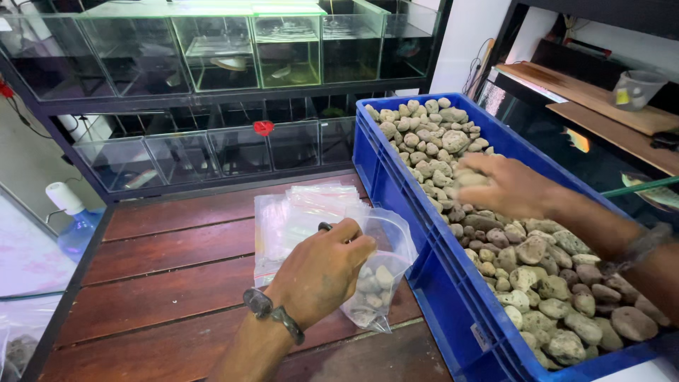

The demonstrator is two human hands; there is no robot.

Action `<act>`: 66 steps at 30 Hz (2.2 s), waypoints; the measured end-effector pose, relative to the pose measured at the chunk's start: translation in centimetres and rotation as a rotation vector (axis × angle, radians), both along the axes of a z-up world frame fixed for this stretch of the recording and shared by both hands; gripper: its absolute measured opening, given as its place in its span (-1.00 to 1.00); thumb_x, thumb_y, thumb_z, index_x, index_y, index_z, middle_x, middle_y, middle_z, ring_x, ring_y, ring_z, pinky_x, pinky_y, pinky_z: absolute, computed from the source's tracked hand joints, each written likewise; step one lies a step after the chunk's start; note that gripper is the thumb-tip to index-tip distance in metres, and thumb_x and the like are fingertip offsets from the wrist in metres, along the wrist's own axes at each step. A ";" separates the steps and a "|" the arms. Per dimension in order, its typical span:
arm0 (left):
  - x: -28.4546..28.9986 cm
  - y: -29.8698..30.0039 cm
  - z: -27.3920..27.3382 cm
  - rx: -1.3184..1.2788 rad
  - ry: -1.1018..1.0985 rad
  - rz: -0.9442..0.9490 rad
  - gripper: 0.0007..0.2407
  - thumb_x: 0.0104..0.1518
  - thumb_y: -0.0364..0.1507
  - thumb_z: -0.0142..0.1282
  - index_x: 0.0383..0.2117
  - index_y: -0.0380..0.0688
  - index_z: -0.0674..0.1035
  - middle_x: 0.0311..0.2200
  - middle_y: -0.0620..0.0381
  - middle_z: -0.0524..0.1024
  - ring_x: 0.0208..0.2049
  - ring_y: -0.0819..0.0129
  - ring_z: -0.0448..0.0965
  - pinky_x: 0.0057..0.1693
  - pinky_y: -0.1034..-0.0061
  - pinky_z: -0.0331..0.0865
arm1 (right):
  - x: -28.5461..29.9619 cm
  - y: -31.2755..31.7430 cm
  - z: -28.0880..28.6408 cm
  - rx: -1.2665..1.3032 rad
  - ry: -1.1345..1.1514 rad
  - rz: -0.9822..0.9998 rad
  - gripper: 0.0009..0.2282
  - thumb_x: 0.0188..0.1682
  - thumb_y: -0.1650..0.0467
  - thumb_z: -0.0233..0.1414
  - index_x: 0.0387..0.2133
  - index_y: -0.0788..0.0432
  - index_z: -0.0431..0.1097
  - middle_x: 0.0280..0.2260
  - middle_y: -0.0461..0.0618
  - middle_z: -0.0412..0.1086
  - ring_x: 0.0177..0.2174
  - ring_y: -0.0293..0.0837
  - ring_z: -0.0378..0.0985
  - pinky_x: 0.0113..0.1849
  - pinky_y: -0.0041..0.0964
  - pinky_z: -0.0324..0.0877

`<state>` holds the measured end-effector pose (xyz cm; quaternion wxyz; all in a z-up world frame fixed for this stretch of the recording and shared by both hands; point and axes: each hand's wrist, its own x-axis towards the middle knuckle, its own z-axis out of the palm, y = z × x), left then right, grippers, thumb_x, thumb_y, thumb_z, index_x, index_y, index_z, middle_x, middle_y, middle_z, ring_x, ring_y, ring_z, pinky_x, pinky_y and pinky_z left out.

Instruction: The person picks up aquarium rocks from a blue crate and places them into clear plastic bags by hand before sealing the bags.

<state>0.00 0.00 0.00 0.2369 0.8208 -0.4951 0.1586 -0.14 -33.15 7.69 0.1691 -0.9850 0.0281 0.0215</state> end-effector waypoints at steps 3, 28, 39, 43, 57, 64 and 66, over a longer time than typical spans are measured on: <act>0.2 -0.3 -0.1 0.002 -0.001 -0.010 -0.92 0.18 -0.60 -0.05 -0.44 -0.15 0.43 -0.40 0.05 0.33 -0.59 -0.03 0.37 -0.56 0.07 0.24 | -0.8 4.6 3.3 0.470 0.177 0.118 -0.61 -0.02 0.30 0.08 0.09 0.08 0.39 -0.68 -0.03 0.22 -0.73 -0.17 0.25 -0.69 -0.38 0.17; 0.7 0.5 0.1 0.059 -0.024 0.038 -0.86 0.10 -0.56 -0.02 -0.24 -0.10 0.52 -0.36 0.00 0.37 -0.58 -0.17 0.46 -0.55 -0.07 0.31 | -3.8 12.5 2.6 0.001 0.082 0.264 -0.65 -0.11 0.02 -0.02 -0.42 -0.03 0.51 -0.29 -0.14 0.40 -0.31 -0.20 0.39 -0.20 -0.18 0.34; 8.7 -0.5 0.1 0.447 0.310 0.171 -0.70 0.04 -0.40 0.24 -0.06 0.17 0.63 0.22 0.04 0.35 0.17 -0.18 0.47 0.19 0.09 0.44 | -4.6 11.3 -0.7 -0.114 0.038 0.283 -0.95 -0.18 0.31 0.20 -0.46 -0.06 0.55 0.17 -0.03 0.22 -0.21 0.22 0.67 -0.17 0.16 0.62; 7.4 1.9 4.2 0.459 0.224 0.282 -0.92 0.05 -0.35 0.19 -0.38 0.12 0.69 -0.30 0.06 0.64 -0.12 -0.07 0.66 0.01 0.09 0.53 | -2.7 10.8 1.3 -0.292 -0.039 0.347 -0.93 -0.18 0.29 0.17 -0.52 -0.03 0.53 -0.22 -0.01 0.50 -0.19 0.17 0.65 -0.15 0.10 0.57; 5.7 14.0 1.9 -0.204 0.204 0.168 -0.89 -0.09 -0.55 0.28 -0.54 -0.04 0.56 -0.57 0.02 0.54 -0.45 0.08 0.61 -0.27 0.29 0.45 | 1.3 21.6 6.2 -0.182 0.156 0.472 -0.87 -0.17 0.52 0.03 -0.58 0.18 0.55 -0.62 -0.03 0.47 -0.51 -0.32 0.54 -0.40 -0.72 0.28; 4.9 15.8 -7.8 -0.813 0.850 0.197 -0.13 -0.22 -0.45 0.53 0.34 -0.02 0.25 -0.35 0.25 0.35 -0.33 0.48 0.48 -0.14 0.60 0.48 | 5.7 23.2 -1.1 -0.253 0.038 0.427 -0.90 -0.23 0.34 0.14 -0.53 0.08 0.57 -0.48 0.02 0.56 -0.34 0.12 0.63 -0.27 -0.10 0.48; 2.9 14.6 -8.2 -0.659 0.966 0.292 -0.32 -0.35 -0.41 0.58 0.04 -0.13 0.48 -0.24 0.05 0.49 -0.16 0.25 0.53 -0.02 0.38 0.48 | 6.0 22.9 -1.9 -0.169 -0.045 0.409 -0.93 -0.20 0.29 0.18 -0.51 -0.08 0.61 -0.43 -0.07 0.61 -0.29 0.08 0.66 -0.22 -0.08 0.51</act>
